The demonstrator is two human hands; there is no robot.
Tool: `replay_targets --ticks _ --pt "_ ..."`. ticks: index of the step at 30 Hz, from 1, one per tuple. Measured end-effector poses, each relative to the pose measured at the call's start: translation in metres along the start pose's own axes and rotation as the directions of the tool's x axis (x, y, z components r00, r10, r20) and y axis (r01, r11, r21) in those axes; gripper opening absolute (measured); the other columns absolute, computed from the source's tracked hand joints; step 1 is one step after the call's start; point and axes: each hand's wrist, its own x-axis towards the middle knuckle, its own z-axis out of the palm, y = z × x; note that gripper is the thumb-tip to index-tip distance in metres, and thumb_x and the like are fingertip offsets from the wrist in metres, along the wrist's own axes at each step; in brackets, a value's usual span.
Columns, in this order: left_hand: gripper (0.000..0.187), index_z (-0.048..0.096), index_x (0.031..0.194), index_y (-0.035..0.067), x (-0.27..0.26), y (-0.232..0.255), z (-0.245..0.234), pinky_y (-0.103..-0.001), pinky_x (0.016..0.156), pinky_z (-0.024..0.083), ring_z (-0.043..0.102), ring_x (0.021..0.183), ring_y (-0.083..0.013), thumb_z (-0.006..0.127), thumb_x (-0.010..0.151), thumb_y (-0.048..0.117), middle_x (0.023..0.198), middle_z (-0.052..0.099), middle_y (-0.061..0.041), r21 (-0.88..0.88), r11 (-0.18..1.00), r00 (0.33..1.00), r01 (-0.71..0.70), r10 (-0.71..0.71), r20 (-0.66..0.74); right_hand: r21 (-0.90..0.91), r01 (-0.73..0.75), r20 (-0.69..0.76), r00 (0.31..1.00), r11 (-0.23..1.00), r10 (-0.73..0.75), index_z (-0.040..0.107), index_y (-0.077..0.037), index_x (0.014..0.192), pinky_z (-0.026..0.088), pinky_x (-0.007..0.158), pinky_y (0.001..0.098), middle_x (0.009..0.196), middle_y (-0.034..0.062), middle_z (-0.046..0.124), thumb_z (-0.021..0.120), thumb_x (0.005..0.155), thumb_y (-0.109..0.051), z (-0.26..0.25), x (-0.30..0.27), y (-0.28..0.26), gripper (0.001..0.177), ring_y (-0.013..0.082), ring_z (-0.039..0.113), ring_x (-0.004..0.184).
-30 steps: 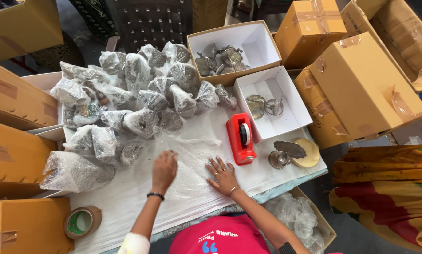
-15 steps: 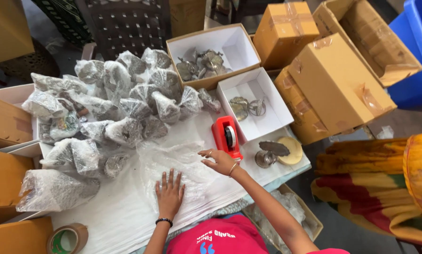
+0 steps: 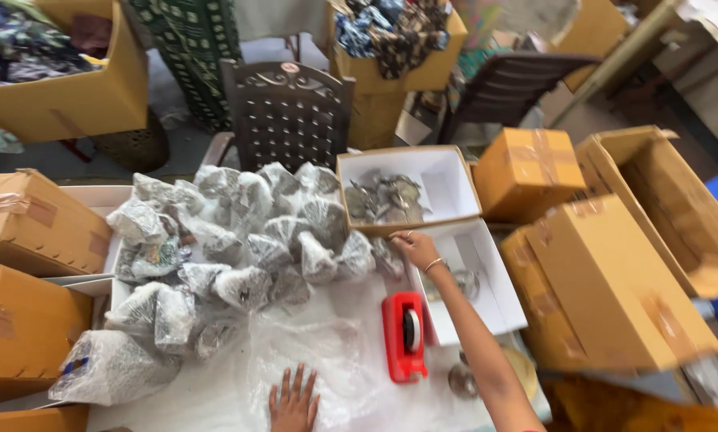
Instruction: The person wraps silver decorative items in bubble wrap using their hands. They place the wrapped items on a table covered with a white cloth, surrounded by cardboard boxes and other wrapped packages.
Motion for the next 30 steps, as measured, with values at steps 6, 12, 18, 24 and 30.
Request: replay_targets --ticks 6,12,18,24,30 --pt "0.065 0.047 0.149 0.032 -0.011 -0.015 0.086 -0.072 0.097 0.028 0.037 0.141 -0.037 0.045 0.091 0.062 0.154 0.044 -0.009 0.16 0.986 0.987 -0.057 0.08 -0.141 -0.277 0.061 0.106 0.994 0.959 -0.033 0.084 -0.019 0.1 0.058 0.08 0.0369 0.1 0.0108 0.078 0.067 0.08 -0.004 0.01 0.125 0.017 0.03 0.0275 0.073 0.089" --pt "0.062 0.049 0.15 0.032 -0.008 -0.007 0.122 -0.073 0.102 0.027 0.04 0.139 -0.0403 0.039 0.097 0.063 0.157 0.045 -0.007 0.236 0.968 0.971 0.082 -0.024 -0.239 -0.196 0.164 0.306 0.947 0.967 -0.099 0.081 -0.019 0.097 0.061 0.082 0.0365 0.098 0.0082 0.078 0.071 0.083 -0.013 0.089 0.184 0.077 0.018 0.026 0.076 0.09" --pt "0.061 0.049 0.15 0.029 -0.012 -0.014 0.127 -0.071 0.102 0.029 0.038 0.139 -0.0442 0.039 0.099 0.061 0.157 0.044 -0.011 0.275 0.957 0.975 0.09 -0.029 -0.22 -0.576 0.348 0.464 0.884 0.739 -0.055 0.081 -0.016 0.091 0.06 0.078 0.0424 0.096 0.0103 0.078 0.07 0.089 -0.017 0.157 0.194 0.112 0.011 0.0297 0.076 0.092" --pt "0.062 0.05 0.144 0.028 -0.006 0.015 0.088 -0.074 0.1 0.028 0.036 0.14 -0.0427 0.043 0.091 0.06 0.154 0.042 -0.012 0.204 0.957 0.978 0.207 -0.205 -0.034 -0.689 0.436 0.549 0.836 0.579 0.023 0.082 -0.015 0.085 0.059 0.078 0.0428 0.092 0.0112 0.076 0.075 0.081 -0.024 0.128 0.181 0.072 0.012 0.0291 0.073 0.092" --pt "0.063 0.044 0.151 0.028 0.03 0.048 0.032 -0.063 0.11 0.027 0.033 0.148 -0.033 0.049 0.092 0.05 0.162 0.036 -0.006 0.217 0.911 0.936 0.351 -0.347 -0.057 -0.256 0.204 0.377 0.921 0.945 -0.097 0.084 -0.018 0.095 0.059 0.076 0.0382 0.092 0.01 0.079 0.08 0.079 -0.015 0.082 0.179 0.085 0.017 0.026 0.075 0.084"
